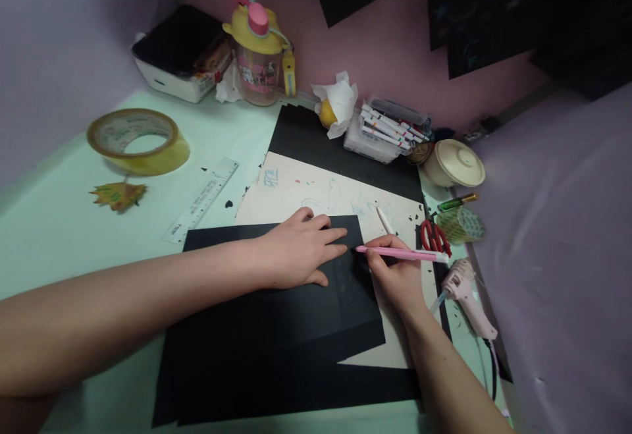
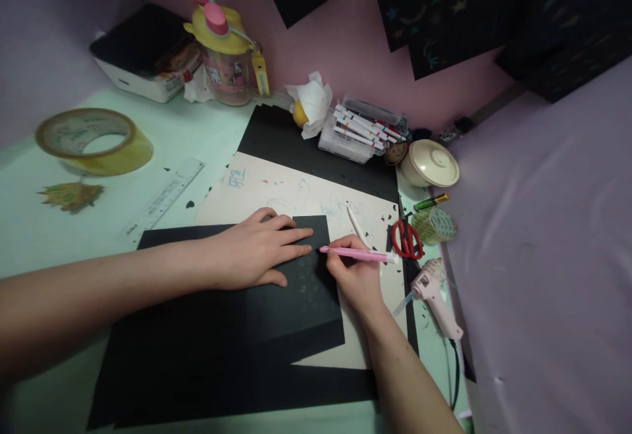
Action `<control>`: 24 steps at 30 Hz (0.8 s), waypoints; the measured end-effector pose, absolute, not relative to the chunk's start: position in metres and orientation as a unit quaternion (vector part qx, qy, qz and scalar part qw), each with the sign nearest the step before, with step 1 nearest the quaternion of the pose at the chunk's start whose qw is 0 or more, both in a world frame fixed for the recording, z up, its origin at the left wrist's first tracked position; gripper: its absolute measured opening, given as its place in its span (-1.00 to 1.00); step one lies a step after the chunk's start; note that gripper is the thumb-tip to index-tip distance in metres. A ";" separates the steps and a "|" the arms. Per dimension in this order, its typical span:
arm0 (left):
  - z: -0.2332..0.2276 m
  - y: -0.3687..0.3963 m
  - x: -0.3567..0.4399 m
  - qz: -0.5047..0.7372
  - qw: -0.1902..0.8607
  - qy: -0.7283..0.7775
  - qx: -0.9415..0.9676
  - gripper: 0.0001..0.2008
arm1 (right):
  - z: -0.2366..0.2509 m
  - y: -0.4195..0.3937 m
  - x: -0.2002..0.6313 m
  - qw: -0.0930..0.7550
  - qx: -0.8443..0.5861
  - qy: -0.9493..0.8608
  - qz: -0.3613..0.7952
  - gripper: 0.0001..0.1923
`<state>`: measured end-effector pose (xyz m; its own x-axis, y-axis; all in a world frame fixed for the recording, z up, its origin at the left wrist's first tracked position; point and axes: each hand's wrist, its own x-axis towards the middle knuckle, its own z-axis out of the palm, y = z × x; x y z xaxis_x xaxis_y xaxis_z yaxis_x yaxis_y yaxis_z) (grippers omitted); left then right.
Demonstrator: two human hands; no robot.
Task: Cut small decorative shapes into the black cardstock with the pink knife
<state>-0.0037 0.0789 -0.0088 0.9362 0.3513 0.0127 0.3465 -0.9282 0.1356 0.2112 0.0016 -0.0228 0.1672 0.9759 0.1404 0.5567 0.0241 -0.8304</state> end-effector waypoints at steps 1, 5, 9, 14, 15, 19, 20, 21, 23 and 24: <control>-0.009 0.079 -0.004 0.019 0.066 0.178 0.982 -0.43 | -0.023 0.002 0.211 0.403 -0.649 -0.592 0.258 -0.95; -0.009 0.080 -0.004 0.023 0.063 0.175 0.982 -0.41 | -0.023 0.000 0.213 0.411 -0.648 -0.591 0.248 -0.93; -0.010 0.081 -0.003 0.033 0.041 0.182 0.982 -0.40 | -0.025 0.000 0.212 0.466 -0.654 -0.558 0.210 -0.94; -0.012 0.080 0.001 0.036 0.013 0.210 0.977 -0.38 | -0.026 0.003 0.209 0.506 -0.663 -0.522 0.174 -0.89; -0.012 0.079 0.002 0.037 0.012 0.212 0.976 -0.38 | -0.025 0.003 0.208 0.507 -0.667 -0.513 0.188 -0.88; -0.013 0.078 0.003 0.041 0.014 0.215 0.976 -0.38 | -0.021 0.004 0.198 0.477 -0.687 -0.493 0.237 -0.86; -0.013 0.078 0.003 0.042 0.016 0.215 0.976 -0.39 | -0.020 0.004 0.196 0.465 -0.693 -0.497 0.236 -0.87; -0.014 0.078 0.003 0.044 0.017 0.215 0.975 -0.39 | -0.021 0.005 0.194 0.455 -0.699 -0.501 0.230 -0.88; -0.014 0.079 0.003 0.048 0.017 0.215 0.975 -0.39 | -0.022 0.005 0.191 0.446 -0.703 -0.509 0.218 -0.87; -0.014 0.079 0.003 0.050 0.017 0.214 0.975 -0.39 | -0.023 0.005 0.191 0.444 -0.704 -0.511 0.213 -0.87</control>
